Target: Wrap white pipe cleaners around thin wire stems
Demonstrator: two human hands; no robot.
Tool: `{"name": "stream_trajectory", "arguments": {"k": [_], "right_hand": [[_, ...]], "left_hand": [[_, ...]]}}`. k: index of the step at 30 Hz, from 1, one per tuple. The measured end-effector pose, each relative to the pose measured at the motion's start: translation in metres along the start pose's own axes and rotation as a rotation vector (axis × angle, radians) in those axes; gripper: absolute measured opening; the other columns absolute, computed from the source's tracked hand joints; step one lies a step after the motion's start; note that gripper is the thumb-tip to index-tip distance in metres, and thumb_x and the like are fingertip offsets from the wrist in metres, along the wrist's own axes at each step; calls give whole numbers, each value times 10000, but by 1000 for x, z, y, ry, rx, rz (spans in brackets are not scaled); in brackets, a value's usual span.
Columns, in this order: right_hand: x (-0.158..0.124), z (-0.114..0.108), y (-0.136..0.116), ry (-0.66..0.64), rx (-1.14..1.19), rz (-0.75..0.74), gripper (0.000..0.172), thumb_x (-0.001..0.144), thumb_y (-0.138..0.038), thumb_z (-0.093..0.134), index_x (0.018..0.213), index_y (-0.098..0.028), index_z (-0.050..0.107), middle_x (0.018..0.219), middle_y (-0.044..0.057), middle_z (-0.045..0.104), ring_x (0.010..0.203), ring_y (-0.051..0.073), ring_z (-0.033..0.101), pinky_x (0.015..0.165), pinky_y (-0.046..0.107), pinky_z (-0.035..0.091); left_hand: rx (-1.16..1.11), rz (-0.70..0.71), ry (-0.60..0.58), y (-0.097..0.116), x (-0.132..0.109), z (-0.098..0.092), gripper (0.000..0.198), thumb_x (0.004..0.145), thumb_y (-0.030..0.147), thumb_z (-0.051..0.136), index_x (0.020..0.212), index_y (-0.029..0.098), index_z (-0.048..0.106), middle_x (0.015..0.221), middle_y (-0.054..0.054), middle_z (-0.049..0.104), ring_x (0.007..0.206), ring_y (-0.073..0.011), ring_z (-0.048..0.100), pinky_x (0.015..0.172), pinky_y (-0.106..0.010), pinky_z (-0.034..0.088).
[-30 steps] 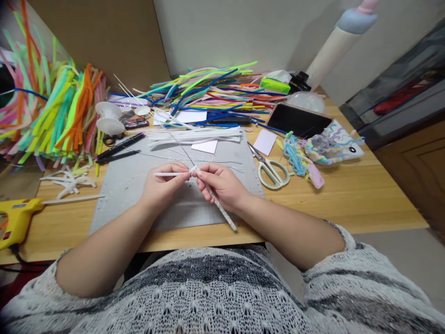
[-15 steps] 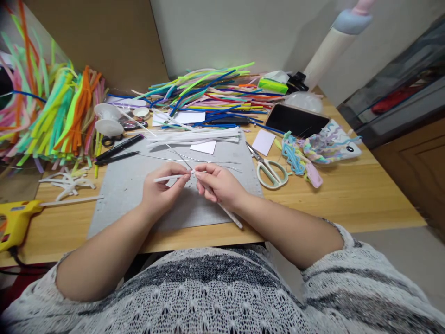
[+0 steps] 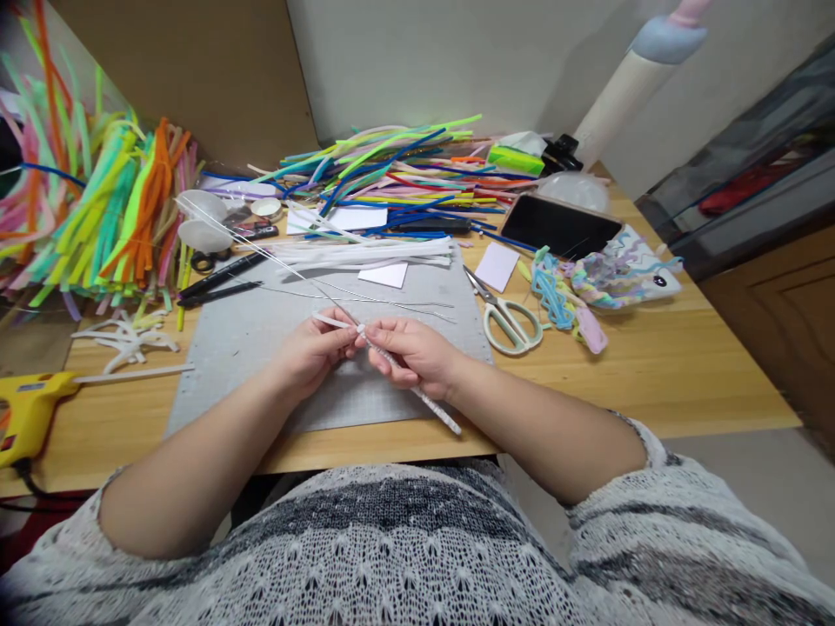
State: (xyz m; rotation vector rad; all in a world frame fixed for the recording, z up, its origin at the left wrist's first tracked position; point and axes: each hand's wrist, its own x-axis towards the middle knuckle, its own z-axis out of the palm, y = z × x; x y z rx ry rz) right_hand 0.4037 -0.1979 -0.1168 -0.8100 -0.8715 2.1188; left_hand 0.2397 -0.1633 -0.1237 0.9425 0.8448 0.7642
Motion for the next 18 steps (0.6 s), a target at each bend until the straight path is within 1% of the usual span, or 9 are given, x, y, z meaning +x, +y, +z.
{"name": "stream_trajectory", "arguments": {"k": [5, 7, 9, 11, 12, 14, 16, 18], "right_hand": [[0, 2, 1, -9, 15, 31, 213, 839, -364, 547, 823, -153, 527, 452, -93, 501, 239, 5, 247, 268, 130, 143], [0, 2, 0, -11, 10, 35, 214, 843, -369, 541, 822, -157, 522, 447, -98, 492, 240, 4, 240, 270, 131, 142], [0, 3, -1, -11, 6, 32, 203, 838, -361, 545, 821, -161, 515, 451, -98, 495, 244, 1, 238, 272, 132, 135], [1, 4, -1, 10, -8, 3, 184, 828, -343, 554, 812, -166, 505, 461, -93, 508, 251, 1, 249, 272, 134, 124], [1, 4, 0, 33, -26, -21, 178, 824, -336, 559, 809, -169, 501, 466, -90, 515, 256, 2, 257, 271, 135, 121], [1, 6, 1, 103, -91, -84, 179, 812, -333, 572, 797, -172, 495, 472, -85, 521, 267, 5, 279, 275, 136, 128], [1, 8, 3, 192, -192, -152, 194, 806, -341, 582, 781, -168, 499, 472, -81, 514, 288, 8, 308, 288, 136, 165], [0, 10, 6, 279, -303, -216, 202, 810, -346, 584, 774, -164, 502, 476, -78, 505, 325, 13, 348, 317, 135, 220]], "left_hand": [[-4, -21, -41, 1, 0, 0, 247, 601, 249, 756, 657, 138, 542, 583, -9, 619, 504, -72, 496, 502, -203, 360], [-53, -30, -45, 3, -1, 1, 236, 600, 232, 752, 670, 136, 548, 581, -4, 613, 514, -72, 511, 507, -199, 367], [-160, -64, -62, 4, -2, 3, 235, 600, 212, 749, 731, 138, 568, 613, 3, 616, 550, -74, 544, 524, -189, 385], [-260, -126, -97, 4, -4, 4, 267, 619, 218, 737, 832, 146, 593, 667, 2, 627, 600, -84, 579, 548, -189, 413], [-280, -161, -115, 4, -4, 4, 267, 639, 233, 725, 859, 146, 600, 685, -5, 633, 617, -91, 590, 555, -194, 425], [-258, -209, -133, 2, -5, 4, 215, 679, 265, 699, 825, 133, 611, 680, -26, 639, 613, -103, 594, 545, -202, 435], [-211, -199, -123, 1, -5, 4, 185, 690, 275, 694, 753, 123, 608, 637, -31, 627, 586, -100, 581, 515, -195, 428], [-180, -141, -78, 1, -5, 4, 187, 665, 261, 719, 734, 125, 610, 621, -19, 614, 577, -94, 571, 499, -186, 428]]}}
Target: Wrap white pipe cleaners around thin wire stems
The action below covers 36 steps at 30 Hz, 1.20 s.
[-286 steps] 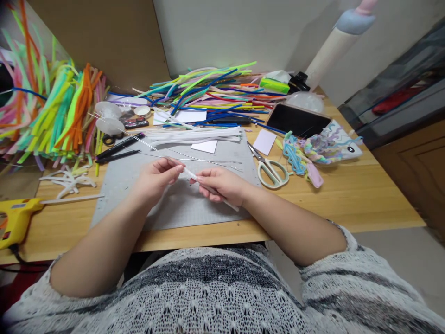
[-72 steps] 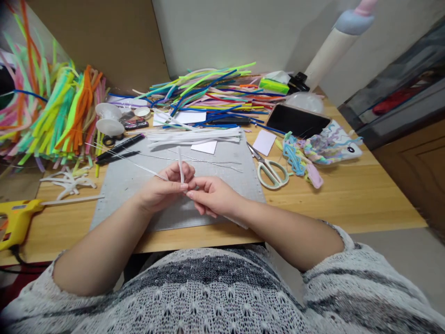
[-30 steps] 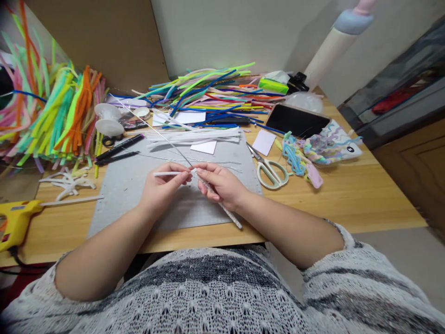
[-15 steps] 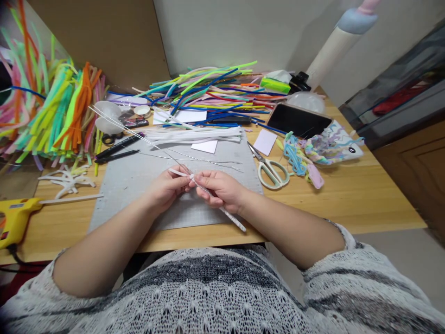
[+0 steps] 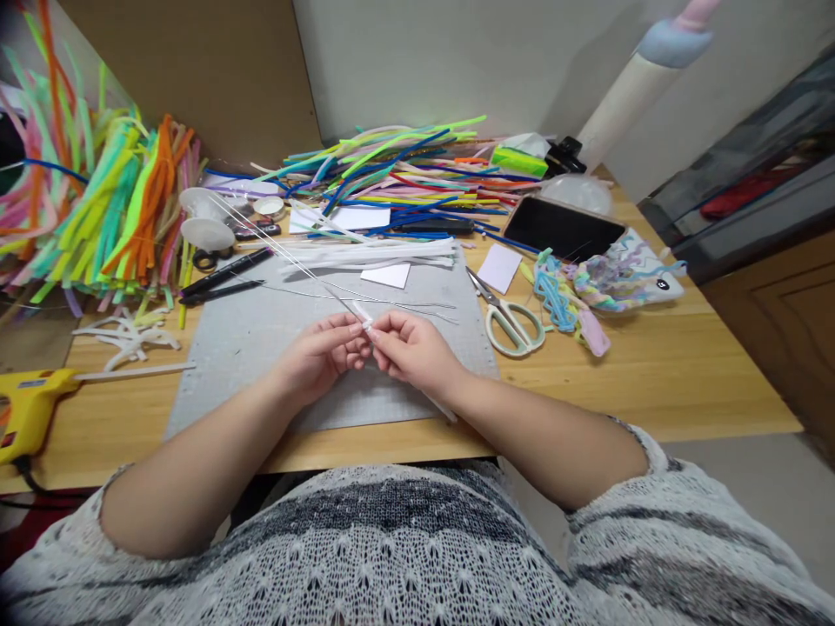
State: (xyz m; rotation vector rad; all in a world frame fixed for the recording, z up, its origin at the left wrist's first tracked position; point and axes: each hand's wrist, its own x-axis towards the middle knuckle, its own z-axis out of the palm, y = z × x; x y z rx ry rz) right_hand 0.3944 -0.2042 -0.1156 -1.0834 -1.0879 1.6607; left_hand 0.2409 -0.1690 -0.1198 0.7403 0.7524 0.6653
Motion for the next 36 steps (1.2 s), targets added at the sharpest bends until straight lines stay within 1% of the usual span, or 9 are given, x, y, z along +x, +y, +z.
{"name": "stream_trajectory", "arguments": {"k": [5, 9, 15, 20, 24, 27, 30, 34, 36], "right_hand": [[-5, 2, 5, 96, -172, -95, 169, 840, -323, 552, 797, -184, 467, 508, -75, 519, 387, 25, 402, 383, 145, 297], [-6, 2, 4, 107, -233, -154, 156, 835, -290, 558, 775, -182, 463, 539, -62, 539, 444, 33, 451, 421, 150, 329], [-7, 2, -2, 31, -141, -75, 185, 830, -311, 562, 754, -175, 463, 502, -63, 535, 388, 24, 406, 385, 154, 295], [-7, 3, 0, 11, -94, -76, 199, 811, -316, 589, 756, -164, 472, 506, -52, 557, 391, 26, 428, 369, 146, 286], [-5, 3, 0, -2, -48, -45, 202, 806, -322, 593, 762, -167, 472, 490, -59, 552, 369, 25, 412, 352, 141, 267], [-3, 2, 0, -53, 8, -14, 204, 808, -328, 586, 770, -178, 453, 470, -67, 546, 335, 23, 377, 328, 138, 235], [-3, 1, -1, -137, 57, 8, 209, 806, -336, 585, 780, -182, 447, 482, -63, 560, 312, 20, 356, 305, 137, 201], [-3, -1, -2, -251, 157, 44, 219, 813, -350, 578, 782, -174, 452, 523, -49, 594, 283, 5, 311, 282, 136, 154], [-3, -2, -3, -301, 206, 62, 212, 830, -353, 554, 782, -170, 457, 507, -54, 588, 269, 1, 288, 276, 135, 138]], "left_hand": [[81, 117, 116, 3, -2, 4, 210, 611, 249, 766, 679, 116, 619, 595, 7, 590, 548, -74, 548, 515, -194, 460], [81, 110, 74, 3, -2, 4, 226, 595, 243, 781, 641, 109, 605, 595, 8, 597, 513, -66, 543, 509, -200, 456], [-10, 121, 9, 2, -2, 2, 207, 601, 174, 775, 661, 120, 584, 687, 10, 626, 569, -85, 603, 558, -221, 493], [-39, 18, -90, 3, -1, -2, 233, 604, 158, 768, 669, 121, 547, 652, 8, 631, 567, -107, 626, 577, -236, 514], [-34, -19, -93, 3, -1, -4, 229, 632, 176, 754, 718, 127, 547, 636, -6, 642, 578, -118, 636, 587, -233, 514], [-19, -38, -148, 4, -2, -3, 233, 682, 196, 720, 860, 132, 584, 686, -23, 653, 606, -128, 649, 592, -225, 505], [-28, -36, -228, 7, -3, -1, 338, 692, 179, 706, 1004, 158, 579, 754, -20, 655, 608, -121, 650, 550, -195, 474], [-34, -4, -232, 8, -4, 0, 208, 668, 167, 724, 798, 147, 564, 651, 17, 614, 538, -84, 602, 516, -179, 441], [-22, 23, -208, 7, -4, 0, 211, 650, 177, 742, 729, 139, 551, 603, 25, 593, 508, -74, 571, 518, -189, 438]]}}
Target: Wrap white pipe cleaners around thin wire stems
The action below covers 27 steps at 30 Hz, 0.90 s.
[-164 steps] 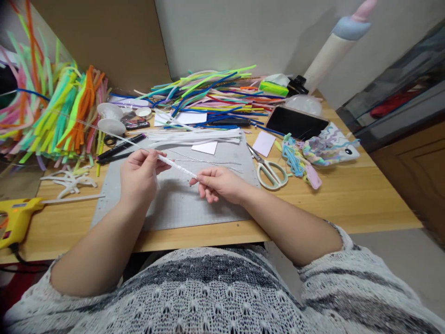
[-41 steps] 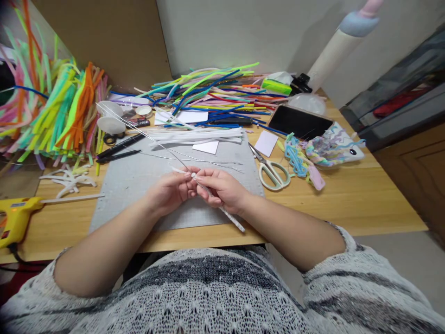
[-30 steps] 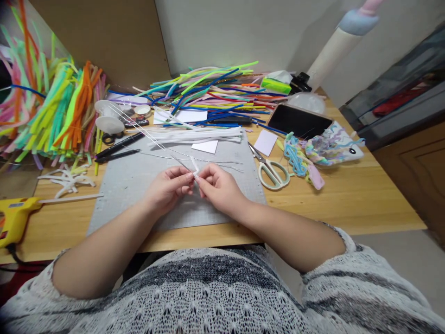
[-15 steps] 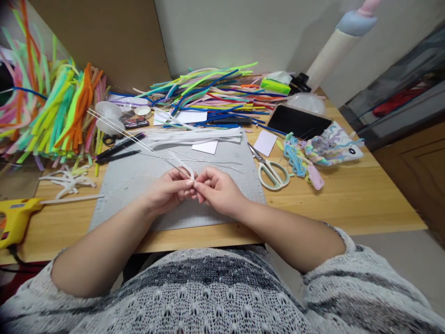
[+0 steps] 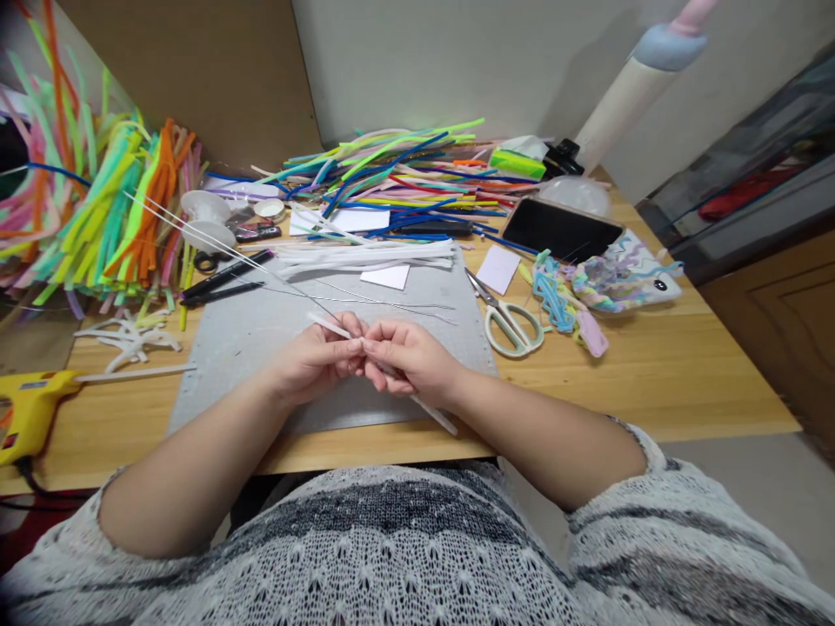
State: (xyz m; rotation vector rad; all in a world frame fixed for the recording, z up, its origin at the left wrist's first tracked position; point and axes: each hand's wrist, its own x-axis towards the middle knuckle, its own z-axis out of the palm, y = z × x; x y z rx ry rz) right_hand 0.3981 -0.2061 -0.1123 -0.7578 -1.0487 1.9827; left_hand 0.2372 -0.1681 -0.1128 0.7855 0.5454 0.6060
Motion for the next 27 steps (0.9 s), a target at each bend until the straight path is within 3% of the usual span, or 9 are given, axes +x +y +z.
{"name": "stream_trajectory", "arguments": {"k": [6, 13, 19, 27], "right_hand": [[-1, -3, -5, -66, 115, 84, 194, 836, -357, 522, 805, -173, 470, 459, -77, 540, 249, 6, 231, 267, 147, 124], [0, -5, -4, -15, 113, 51, 140, 859, -335, 487, 835, -205, 443, 448, -83, 529, 252, 20, 213, 273, 145, 115], [1, -6, -2, 76, 87, -2, 98, 881, -329, 471, 904, -240, 439, 413, -108, 497, 248, 31, 178, 277, 138, 122], [3, -4, 1, 185, -53, -9, 163, 828, -355, 554, 816, -216, 469, 417, -107, 485, 265, 18, 203, 295, 140, 123]], "left_hand": [[135, 144, 119, -4, 1, 0, 231, 623, 252, 770, 705, 119, 601, 650, -17, 640, 583, -92, 585, 594, -223, 458], [739, 471, 316, 2, -3, 2, 167, 722, 265, 686, 667, 140, 590, 659, -23, 600, 631, -116, 563, 600, -256, 438], [1157, 893, 253, 5, -9, 4, 25, 765, 156, 628, 747, 161, 610, 746, -29, 613, 742, -125, 574, 691, -272, 458], [1228, 982, 268, 0, -9, 2, 42, 775, 133, 615, 784, 174, 612, 765, -31, 619, 722, -122, 574, 660, -261, 456]]}}
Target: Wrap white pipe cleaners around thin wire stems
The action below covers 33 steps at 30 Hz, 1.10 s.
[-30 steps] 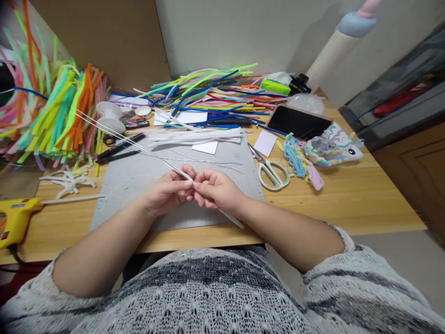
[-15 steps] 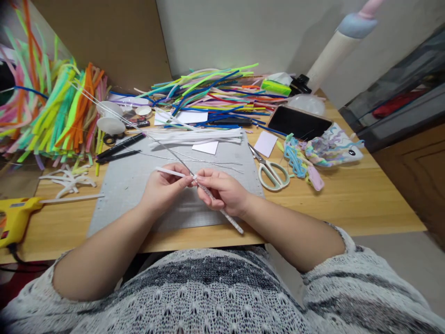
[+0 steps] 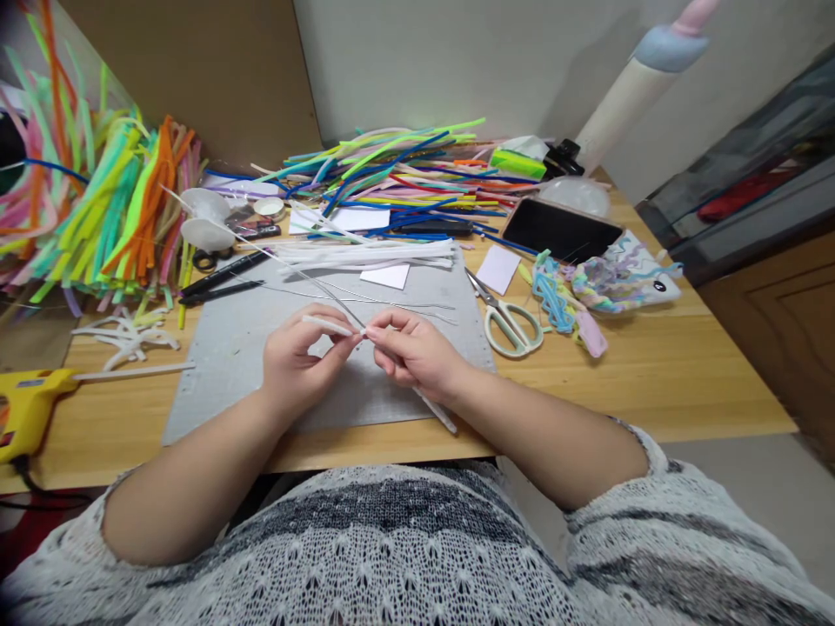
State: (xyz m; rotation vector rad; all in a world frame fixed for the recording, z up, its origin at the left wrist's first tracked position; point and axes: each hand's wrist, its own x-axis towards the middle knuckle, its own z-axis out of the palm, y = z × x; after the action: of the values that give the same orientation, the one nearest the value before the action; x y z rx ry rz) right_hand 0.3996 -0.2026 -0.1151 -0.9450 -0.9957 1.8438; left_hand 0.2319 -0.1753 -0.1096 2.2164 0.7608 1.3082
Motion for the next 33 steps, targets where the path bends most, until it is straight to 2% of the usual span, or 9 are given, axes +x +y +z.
{"name": "stream_trajectory", "arguments": {"k": [5, 9, 16, 20, 22, 26, 28, 30, 33], "right_hand": [[-1, 3, 3, 139, -356, -154, 182, 810, -363, 577, 786, -185, 550, 455, -82, 463, 381, 47, 376, 382, 172, 264], [-4, 5, 2, 136, -515, -254, 189, 807, -352, 581, 743, -174, 577, 521, -62, 462, 478, 64, 425, 479, 203, 335], [-6, 7, 3, 92, -460, -203, 199, 835, -361, 548, 799, -171, 597, 500, -67, 463, 455, 60, 421, 473, 203, 327], [-7, 9, 3, 131, -453, -219, 164, 820, -326, 569, 821, -170, 618, 497, -68, 471, 458, 57, 420, 477, 200, 335], [-8, 10, 1, 136, -359, -161, 168, 810, -339, 584, 788, -173, 590, 469, -71, 475, 415, 51, 398, 422, 186, 305], [-7, 8, -6, 100, -43, 4, 163, 796, -334, 592, 788, -196, 507, 400, -95, 465, 294, 25, 254, 307, 150, 149], [-6, 6, -8, -8, 89, 85, 155, 797, -328, 577, 812, -199, 493, 393, -102, 462, 270, 16, 187, 286, 141, 105], [-5, 3, -8, -161, 183, 189, 151, 801, -328, 559, 839, -201, 486, 391, -110, 453, 260, 13, 150, 271, 131, 100], [-4, 0, -4, -369, 254, 327, 150, 812, -328, 537, 867, -205, 472, 393, -118, 449, 251, 13, 131, 254, 121, 117]], "left_hand": [[314, 86, 27, -2, -2, -1, 39, 752, 211, 657, 763, 246, 645, 844, -20, 672, 853, -189, 545, 804, -364, 373], [437, 89, 42, -2, -2, -3, 29, 759, 285, 660, 781, 275, 643, 905, -10, 671, 936, -213, 524, 850, -384, 299], [481, 9, 144, 4, -2, 0, 152, 733, 339, 677, 833, 258, 594, 1036, -46, 601, 1038, -250, 488, 915, -409, 267], [485, -42, 239, 6, -3, 2, 347, 699, 376, 693, 989, 242, 557, 1263, -105, 424, 1220, -314, 353, 1000, -457, 225], [439, -41, 311, 4, -5, 1, 407, 684, 390, 694, 1013, 226, 521, 1246, -116, 389, 1219, -317, 339, 1010, -464, 234], [292, -116, 478, -2, -6, 0, 230, 724, 285, 618, 897, 209, 488, 1039, -81, 442, 1075, -252, 430, 963, -435, 314], [96, -260, 429, -4, -4, 2, 180, 719, 245, 601, 858, 203, 494, 960, -59, 478, 981, -214, 474, 896, -392, 370], [-261, -510, 238, -6, 0, 5, 192, 732, 275, 599, 892, 192, 530, 898, -43, 526, 846, -167, 516, 767, -322, 421], [-837, -884, -63, -7, 5, 8, 270, 743, 362, 626, 918, 160, 592, 773, -27, 567, 634, -101, 515, 583, -240, 406]]}}
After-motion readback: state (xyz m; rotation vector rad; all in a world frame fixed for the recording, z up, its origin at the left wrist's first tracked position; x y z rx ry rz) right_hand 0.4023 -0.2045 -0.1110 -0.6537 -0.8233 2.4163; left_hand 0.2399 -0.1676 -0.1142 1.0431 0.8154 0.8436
